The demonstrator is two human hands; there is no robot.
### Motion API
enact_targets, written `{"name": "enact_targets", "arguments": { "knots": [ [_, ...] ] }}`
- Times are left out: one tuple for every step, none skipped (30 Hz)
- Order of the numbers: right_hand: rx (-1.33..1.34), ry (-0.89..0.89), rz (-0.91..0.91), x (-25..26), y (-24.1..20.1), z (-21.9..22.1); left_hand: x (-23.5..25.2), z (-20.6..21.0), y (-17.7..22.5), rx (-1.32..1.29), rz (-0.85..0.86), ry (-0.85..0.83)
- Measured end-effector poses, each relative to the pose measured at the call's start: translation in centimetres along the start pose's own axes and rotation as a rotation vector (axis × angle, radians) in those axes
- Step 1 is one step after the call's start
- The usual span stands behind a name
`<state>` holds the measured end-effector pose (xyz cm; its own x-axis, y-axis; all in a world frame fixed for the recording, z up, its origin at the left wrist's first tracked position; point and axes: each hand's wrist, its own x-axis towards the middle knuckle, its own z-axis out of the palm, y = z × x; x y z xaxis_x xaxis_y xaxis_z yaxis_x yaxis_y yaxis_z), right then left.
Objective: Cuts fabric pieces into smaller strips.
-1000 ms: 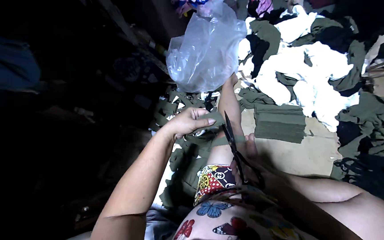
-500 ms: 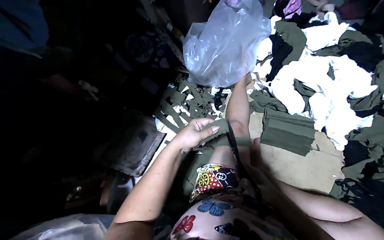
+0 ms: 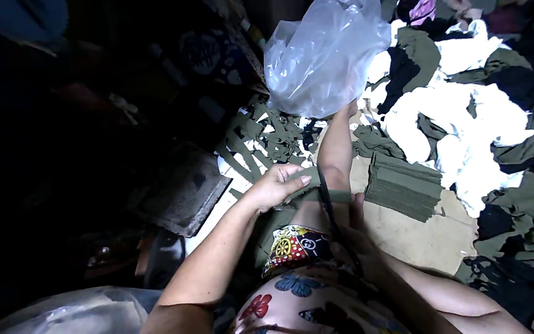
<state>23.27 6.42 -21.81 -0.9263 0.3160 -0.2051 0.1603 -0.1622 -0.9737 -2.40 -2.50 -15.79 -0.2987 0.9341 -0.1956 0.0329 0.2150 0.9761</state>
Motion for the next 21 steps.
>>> {"name": "enact_targets", "arguments": {
  "knots": [
    [-0.024,0.004,-0.014,0.1,0.1,-0.1,0.1,-0.1,0.1,-0.006,-0.003,-0.002],
    [-0.054,0.004,-0.039,0.3,0.4,-0.4,0.1,-0.1,0.2,-0.013,-0.004,-0.005],
    [-0.081,-0.005,-0.057,0.5,0.7,-0.8,0.1,-0.2,0.3,-0.017,-0.005,-0.008],
    [-0.101,-0.022,-0.066,0.8,1.0,-1.2,0.1,-0.3,0.3,-0.019,-0.007,-0.007],
    [-0.109,-0.035,-0.042,0.8,0.8,-1.2,0.1,-0.3,0.4,-0.021,-0.008,-0.006],
    [-0.111,-0.021,0.002,0.8,0.0,-0.7,0.1,-0.4,0.4,-0.025,-0.012,-0.003],
    [-0.086,-0.016,0.034,0.7,-0.6,-0.3,0.1,-0.5,0.4,-0.030,-0.013,0.002],
    [-0.042,-0.022,0.042,0.7,-0.9,-0.1,0.2,-0.6,0.4,-0.034,-0.012,0.005],
    [0.000,-0.037,0.023,0.8,-1.0,0.0,0.2,-0.6,0.3,-0.035,-0.010,0.006],
    [0.036,-0.046,0.010,1.0,-1.0,0.1,0.2,-0.7,0.3,-0.037,-0.010,0.008],
    [0.057,-0.052,0.007,1.1,-1.0,0.1,0.2,-0.7,0.2,-0.035,-0.009,0.013],
    [0.066,-0.055,0.017,1.2,-1.0,0.1,0.1,-0.7,0.2,-0.028,-0.008,0.022],
    [0.063,-0.057,0.026,1.3,-1.0,0.1,0.2,-0.8,0.3,-0.029,-0.004,0.022],
    [0.061,-0.058,0.036,1.4,-1.0,0.0,0.2,-0.9,0.3,-0.022,0.000,0.025],
    [0.058,-0.054,0.044,1.5,-0.7,-0.1,0.2,-1.0,0.3,-0.012,0.002,0.027],
    [0.045,-0.041,0.056,1.6,-0.2,-0.3,0.2,-1.1,0.2,0.002,0.001,0.026],
    [0.032,-0.029,0.061,1.8,0.2,-0.4,0.2,-1.2,0.0,0.005,0.000,0.029],
    [0.020,-0.022,0.064,1.9,0.4,-0.5,0.3,-1.2,0.1,-0.005,0.001,0.032],
    [0.016,-0.024,0.063,2.0,0.6,-0.6,0.4,-1.2,0.2,-0.009,0.000,0.035],
    [0.017,-0.032,0.066,2.0,0.6,-0.6,0.3,-1.2,0.2,-0.007,-0.001,0.036],
    [0.021,-0.038,0.069,2.0,0.6,-0.6,0.3,-1.3,0.1,-0.005,0.003,0.037]
  ]
}}
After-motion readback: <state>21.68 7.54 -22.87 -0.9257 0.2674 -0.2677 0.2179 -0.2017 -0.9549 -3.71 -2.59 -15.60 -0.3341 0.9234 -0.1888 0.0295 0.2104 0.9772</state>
